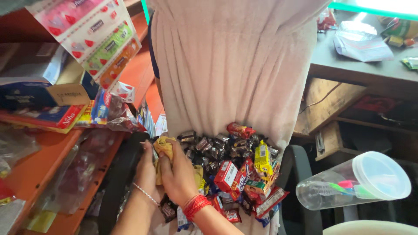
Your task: The person wipes individual candy bars with a yellow cloth, picking them up from a shelf and placing them on a chair covered with a cloth. The person repeats this process multiple times, handling different candy bars one at a time.
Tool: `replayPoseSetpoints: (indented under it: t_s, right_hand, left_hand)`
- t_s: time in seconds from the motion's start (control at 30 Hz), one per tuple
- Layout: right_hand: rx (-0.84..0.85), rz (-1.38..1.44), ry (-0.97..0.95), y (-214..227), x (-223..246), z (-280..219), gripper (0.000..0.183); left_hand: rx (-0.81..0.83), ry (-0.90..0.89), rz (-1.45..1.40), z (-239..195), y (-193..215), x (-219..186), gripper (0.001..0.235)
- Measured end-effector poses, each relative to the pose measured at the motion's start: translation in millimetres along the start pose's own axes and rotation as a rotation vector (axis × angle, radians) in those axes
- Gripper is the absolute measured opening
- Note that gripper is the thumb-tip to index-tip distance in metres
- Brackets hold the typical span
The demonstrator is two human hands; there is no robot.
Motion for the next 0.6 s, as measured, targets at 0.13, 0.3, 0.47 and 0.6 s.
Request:
replayPoseSetpoints:
  t_s: [0.13, 0.3, 0.47, 0.6]
  right_hand:
    - [-0.021, -0.010, 0.041, -1, 21, -4, 0.041]
    - [0.087, -0.054, 0.090, -6, 52, -7, 0.059]
    - [0.127, -0.144, 0.167, -3, 82, 2, 0.061]
    - [0.090, -0.012, 0.234, -7, 110, 4, 0.057]
  left_hand:
    - [0.023, -0.135, -0.095, -6, -2, -35, 0.060]
    - [-0.061, -0.217, -0.016, -13, 4, -68, 0.054]
    - [-0.130, -0.053, 0.031, -25, -1, -95, 0.055]
    - [-0.054, -0.121, 0.026, -38, 0, -117, 0.051]
Point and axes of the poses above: each hand's wrist, its own z-axis towards the middle knuckle, its own y-axis out of the back of the hand, x = y × z, the point moved 2 cm from there along z, towards the middle knuckle, and after that the axes turned 1 degree about -x, right-handed, at the moved point
